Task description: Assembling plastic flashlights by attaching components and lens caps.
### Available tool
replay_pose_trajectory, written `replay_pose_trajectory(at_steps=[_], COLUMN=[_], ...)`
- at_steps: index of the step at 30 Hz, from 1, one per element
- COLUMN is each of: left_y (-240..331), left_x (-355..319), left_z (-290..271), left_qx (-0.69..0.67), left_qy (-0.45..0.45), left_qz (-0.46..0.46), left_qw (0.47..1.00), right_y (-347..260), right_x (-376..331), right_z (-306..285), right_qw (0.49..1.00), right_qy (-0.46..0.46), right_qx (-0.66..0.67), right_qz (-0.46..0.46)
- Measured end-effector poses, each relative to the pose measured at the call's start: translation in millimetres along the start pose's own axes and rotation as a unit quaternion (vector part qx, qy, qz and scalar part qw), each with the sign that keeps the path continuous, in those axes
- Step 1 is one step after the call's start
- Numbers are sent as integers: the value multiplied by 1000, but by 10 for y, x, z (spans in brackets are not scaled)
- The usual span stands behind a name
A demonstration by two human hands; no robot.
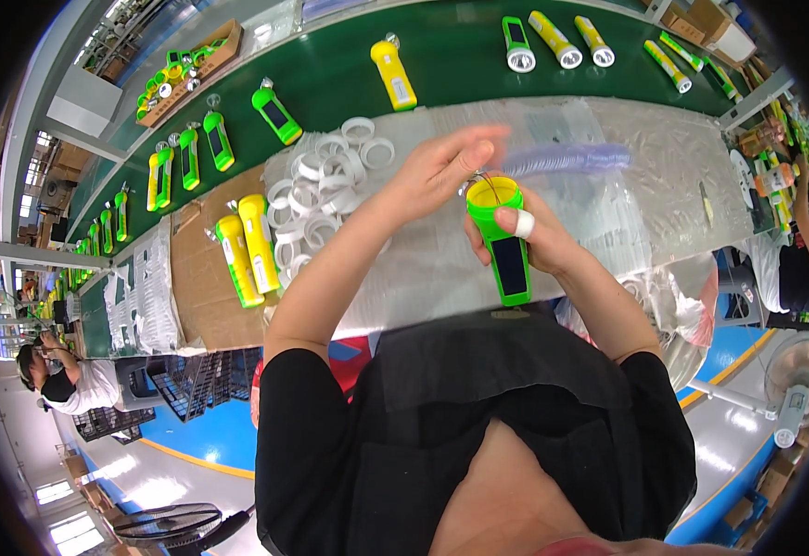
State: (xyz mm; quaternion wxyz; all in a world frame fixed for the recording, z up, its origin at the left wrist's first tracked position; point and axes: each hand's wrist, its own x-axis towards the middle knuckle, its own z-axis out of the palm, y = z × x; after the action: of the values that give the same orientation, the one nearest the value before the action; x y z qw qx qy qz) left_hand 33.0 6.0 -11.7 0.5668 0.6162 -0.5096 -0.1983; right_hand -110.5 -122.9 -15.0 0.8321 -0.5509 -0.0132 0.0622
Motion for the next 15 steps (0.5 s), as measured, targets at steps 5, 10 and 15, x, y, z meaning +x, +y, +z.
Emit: replay_pose_trajectory(at_steps=[5,10,15], left_y=[-23,89,116], left_x=[-397,-548,-534], left_z=[77,251,402], left_qx=[-7,128,166], left_qy=[90,66,85], left_qz=[18,164,171], left_qw=[996,976,968], right_y=[237,399,385], right_x=[-131,-74,-110], right_z=[179,225,239], right_qw=[999,996,994], right_qy=[2,59,103], right_qx=[-46,-65,5], right_qz=[-2,-27,-35])
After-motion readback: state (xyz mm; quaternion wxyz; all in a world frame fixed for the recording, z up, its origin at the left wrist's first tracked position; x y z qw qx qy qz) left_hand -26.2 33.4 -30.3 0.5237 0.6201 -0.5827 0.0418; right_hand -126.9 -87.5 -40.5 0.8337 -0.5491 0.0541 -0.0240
